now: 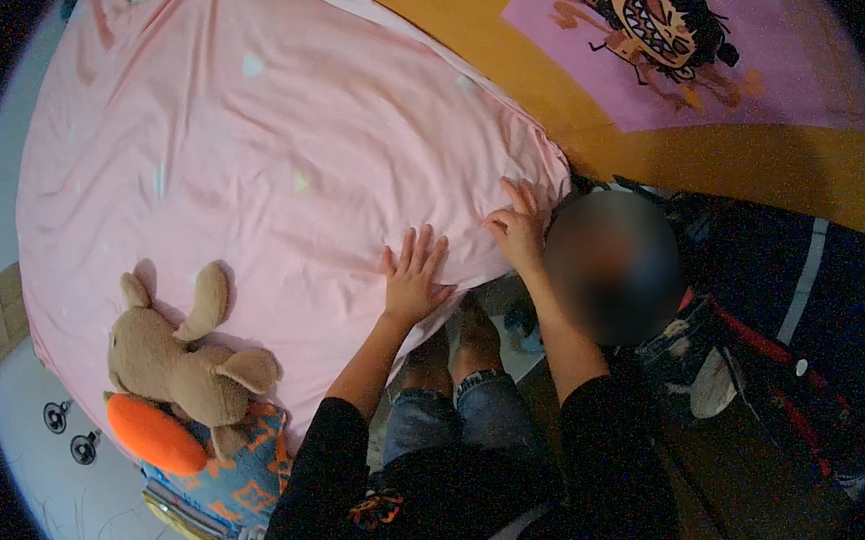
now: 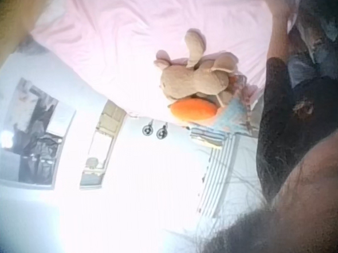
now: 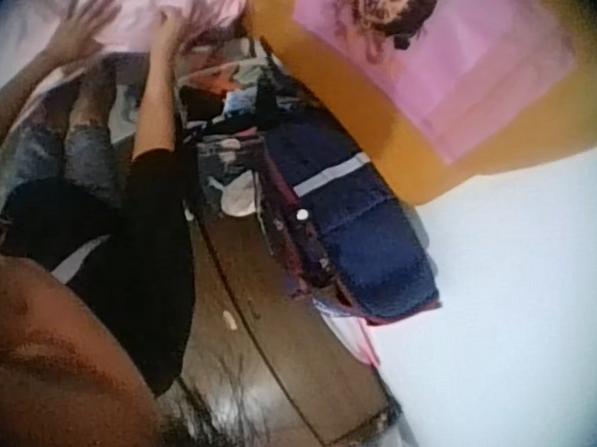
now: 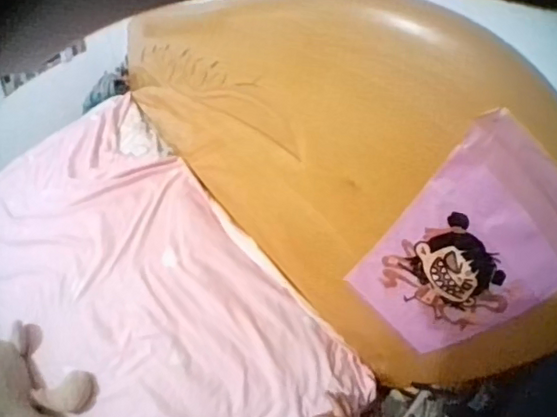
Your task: The person spreads a pink blanket over the bed, folds a yellow and blue comforter, and arranges a pillow and several stuffed animals including a monkey, a carrot, and a bear.
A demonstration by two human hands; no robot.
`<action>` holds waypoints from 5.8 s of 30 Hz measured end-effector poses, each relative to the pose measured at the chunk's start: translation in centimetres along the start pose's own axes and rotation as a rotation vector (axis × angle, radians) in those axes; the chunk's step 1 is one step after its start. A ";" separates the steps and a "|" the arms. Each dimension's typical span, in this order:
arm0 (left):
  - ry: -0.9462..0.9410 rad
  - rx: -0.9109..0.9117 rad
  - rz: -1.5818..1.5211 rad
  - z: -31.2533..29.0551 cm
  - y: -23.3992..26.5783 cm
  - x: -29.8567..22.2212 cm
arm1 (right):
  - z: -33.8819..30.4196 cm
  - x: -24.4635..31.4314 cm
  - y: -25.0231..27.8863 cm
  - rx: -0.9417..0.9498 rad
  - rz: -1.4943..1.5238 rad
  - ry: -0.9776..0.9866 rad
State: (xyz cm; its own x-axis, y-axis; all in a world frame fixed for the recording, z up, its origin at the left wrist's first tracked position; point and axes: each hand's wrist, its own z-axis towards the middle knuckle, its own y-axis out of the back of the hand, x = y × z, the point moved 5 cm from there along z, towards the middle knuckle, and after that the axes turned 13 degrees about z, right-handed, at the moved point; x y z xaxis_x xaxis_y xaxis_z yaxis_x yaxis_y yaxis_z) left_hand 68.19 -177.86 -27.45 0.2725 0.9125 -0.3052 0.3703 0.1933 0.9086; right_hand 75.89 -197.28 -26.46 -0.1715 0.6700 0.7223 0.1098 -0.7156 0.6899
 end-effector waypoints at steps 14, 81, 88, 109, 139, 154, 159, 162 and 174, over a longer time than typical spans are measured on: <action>0.181 -0.243 -0.096 -16.7 -4.4 2.1 | -10.5 -0.8 -0.4 -0.013 0.013 -0.242; 1.101 0.054 0.214 -24.1 -6.9 6.1 | -9.1 13.8 -14.7 0.909 -0.613 0.253; 0.979 0.092 -0.231 -25.9 -3.1 6.6 | -8.2 16.4 -14.8 1.121 -0.773 0.079; 2.252 -0.592 -0.053 -75.7 10.1 27.5 | -24.2 66.8 -33.3 0.876 0.026 1.163; 1.326 -1.481 0.147 -76.1 32.6 14.3 | -20.3 59.8 -34.0 1.080 0.056 0.563; 1.075 -2.113 -0.204 -65.8 39.3 5.6 | -7.8 58.6 -21.3 1.109 1.162 -0.416; 0.930 -1.909 -0.383 -54.5 40.9 9.4 | 1.1 51.9 -13.8 0.805 1.259 -0.456; 0.850 -1.855 -0.496 -47.3 37.8 12.3 | 5.5 45.0 -10.1 0.575 1.289 -0.460; 1.215 -0.533 -0.554 -30.6 8.2 18.0 | 5.5 19.7 -9.5 0.427 0.815 -0.843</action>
State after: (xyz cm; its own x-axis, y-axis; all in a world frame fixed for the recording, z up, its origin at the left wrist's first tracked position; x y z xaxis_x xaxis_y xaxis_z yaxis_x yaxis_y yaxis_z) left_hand 48.98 -148.76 -16.73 -0.8072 0.3606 -0.4673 -0.2687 0.4804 0.8349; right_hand 76.83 -176.17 -18.50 0.7594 0.0929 0.6440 0.2254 -0.9660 -0.1264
